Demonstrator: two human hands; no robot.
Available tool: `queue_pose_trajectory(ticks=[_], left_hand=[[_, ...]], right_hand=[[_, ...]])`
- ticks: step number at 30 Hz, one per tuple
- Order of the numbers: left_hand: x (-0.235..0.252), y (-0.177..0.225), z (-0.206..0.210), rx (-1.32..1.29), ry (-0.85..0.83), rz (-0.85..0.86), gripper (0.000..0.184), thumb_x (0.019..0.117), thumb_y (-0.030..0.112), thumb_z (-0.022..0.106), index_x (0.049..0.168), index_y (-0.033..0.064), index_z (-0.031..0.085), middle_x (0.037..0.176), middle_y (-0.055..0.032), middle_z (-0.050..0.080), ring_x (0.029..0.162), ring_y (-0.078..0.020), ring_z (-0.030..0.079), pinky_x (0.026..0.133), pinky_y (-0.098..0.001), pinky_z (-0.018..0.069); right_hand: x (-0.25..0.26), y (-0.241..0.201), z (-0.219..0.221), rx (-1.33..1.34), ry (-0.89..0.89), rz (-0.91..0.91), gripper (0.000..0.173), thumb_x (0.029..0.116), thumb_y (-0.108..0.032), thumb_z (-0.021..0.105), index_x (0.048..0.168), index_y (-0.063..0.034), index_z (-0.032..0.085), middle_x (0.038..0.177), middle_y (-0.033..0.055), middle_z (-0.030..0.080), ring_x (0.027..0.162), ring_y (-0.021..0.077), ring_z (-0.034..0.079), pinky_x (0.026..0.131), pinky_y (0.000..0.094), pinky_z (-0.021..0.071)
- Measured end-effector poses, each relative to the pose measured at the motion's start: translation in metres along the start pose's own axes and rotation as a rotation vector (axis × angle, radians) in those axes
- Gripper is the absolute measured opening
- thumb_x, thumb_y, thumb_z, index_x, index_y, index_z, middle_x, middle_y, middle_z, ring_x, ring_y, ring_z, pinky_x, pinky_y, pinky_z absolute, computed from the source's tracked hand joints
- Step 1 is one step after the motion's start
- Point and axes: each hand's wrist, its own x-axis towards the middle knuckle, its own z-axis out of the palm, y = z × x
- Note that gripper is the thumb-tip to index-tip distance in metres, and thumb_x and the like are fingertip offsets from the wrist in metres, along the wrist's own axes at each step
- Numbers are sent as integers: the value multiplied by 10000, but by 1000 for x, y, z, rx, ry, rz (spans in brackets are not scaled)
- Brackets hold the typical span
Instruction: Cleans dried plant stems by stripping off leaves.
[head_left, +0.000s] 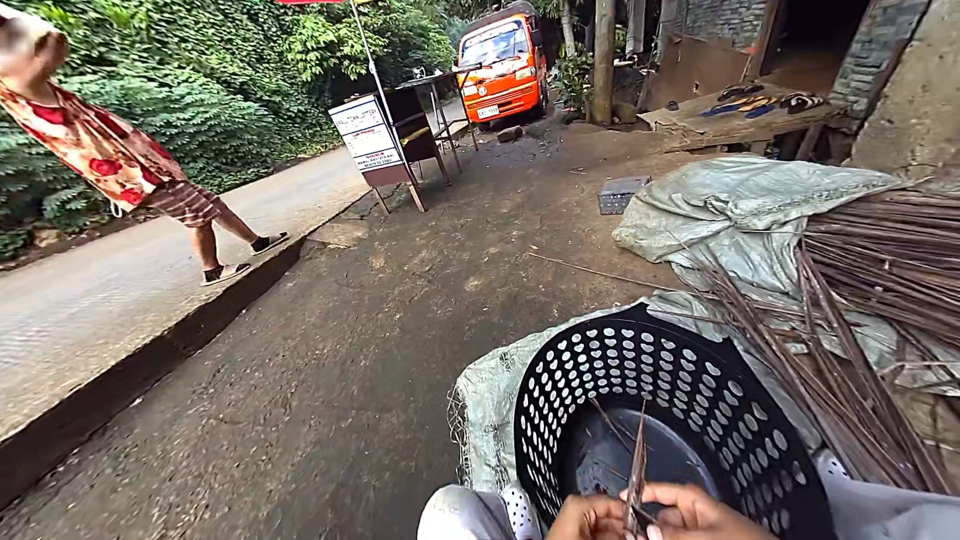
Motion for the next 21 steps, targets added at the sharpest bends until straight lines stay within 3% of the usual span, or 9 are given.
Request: queue_pose_trajectory(ticks=[6, 9, 10, 12, 15, 17, 19, 21], left_hand=[[4, -3, 7, -138, 157, -49, 166, 869, -157, 551, 979, -40, 596, 694, 72, 597, 602, 19, 593, 619, -159, 528], [6, -1, 10, -206, 155, -102, 192, 929, -133, 519, 872, 24, 613, 656, 76, 650, 567, 21, 621, 586, -146, 535], [6, 0, 11, -208, 128, -120, 188, 966, -107, 493, 905, 13, 623, 684, 64, 686, 587, 16, 648, 599, -148, 549], [5, 1, 9, -141, 64, -151, 186, 1032, -34, 443, 1081, -55, 621, 823, 24, 708, 676, 0, 670, 647, -165, 556], [6, 3, 4, 161, 22, -126, 308, 1073, 44, 398, 1250, -118, 592, 979, -71, 607, 744, -33, 555, 689, -194, 487], [6, 2, 2, 286, 19, -53, 324, 1063, 44, 394, 1213, -126, 625, 912, -81, 603, 709, -35, 475, 669, -209, 412], [7, -2, 3, 218, 13, 12, 265, 1038, 11, 424, 1106, -116, 646, 794, 8, 587, 663, 36, 472, 644, -153, 412], [10, -4, 6, 92, 41, 23, 220, 1002, -44, 467, 1105, -134, 640, 780, 32, 619, 674, 55, 518, 671, -137, 450]], right_hand=[[4, 0, 0, 27, -12, 15, 325, 974, 8, 492, 1293, 33, 546, 668, -123, 578, 536, -42, 505, 523, 138, 422], [5, -8, -9, -8, 26, 13, 387, 979, 11, 496, 1362, 63, 509, 656, -112, 554, 520, -33, 499, 514, 139, 427], [4, -11, -13, -21, 27, 18, 408, 972, 20, 499, 1377, 68, 497, 651, -109, 550, 518, -32, 498, 515, 138, 430], [3, -14, -18, -33, 5, 33, 447, 952, 20, 510, 1396, 67, 478, 648, -108, 550, 517, -31, 503, 518, 138, 436], [3, -16, -15, -8, 29, 48, 405, 973, 23, 509, 1373, 71, 478, 653, -103, 545, 518, -33, 501, 517, 132, 434], [6, -16, -9, 34, 115, 66, 328, 981, 44, 519, 1308, 57, 509, 661, -96, 547, 508, -34, 489, 503, 126, 423], [9, -14, -4, 69, 195, 54, 328, 930, 96, 574, 1251, 34, 560, 701, -80, 588, 498, -37, 480, 494, 121, 419], [12, -12, 3, 97, 270, 31, 240, 885, 135, 606, 1081, -3, 611, 693, -73, 585, 483, -33, 471, 487, 120, 423]])
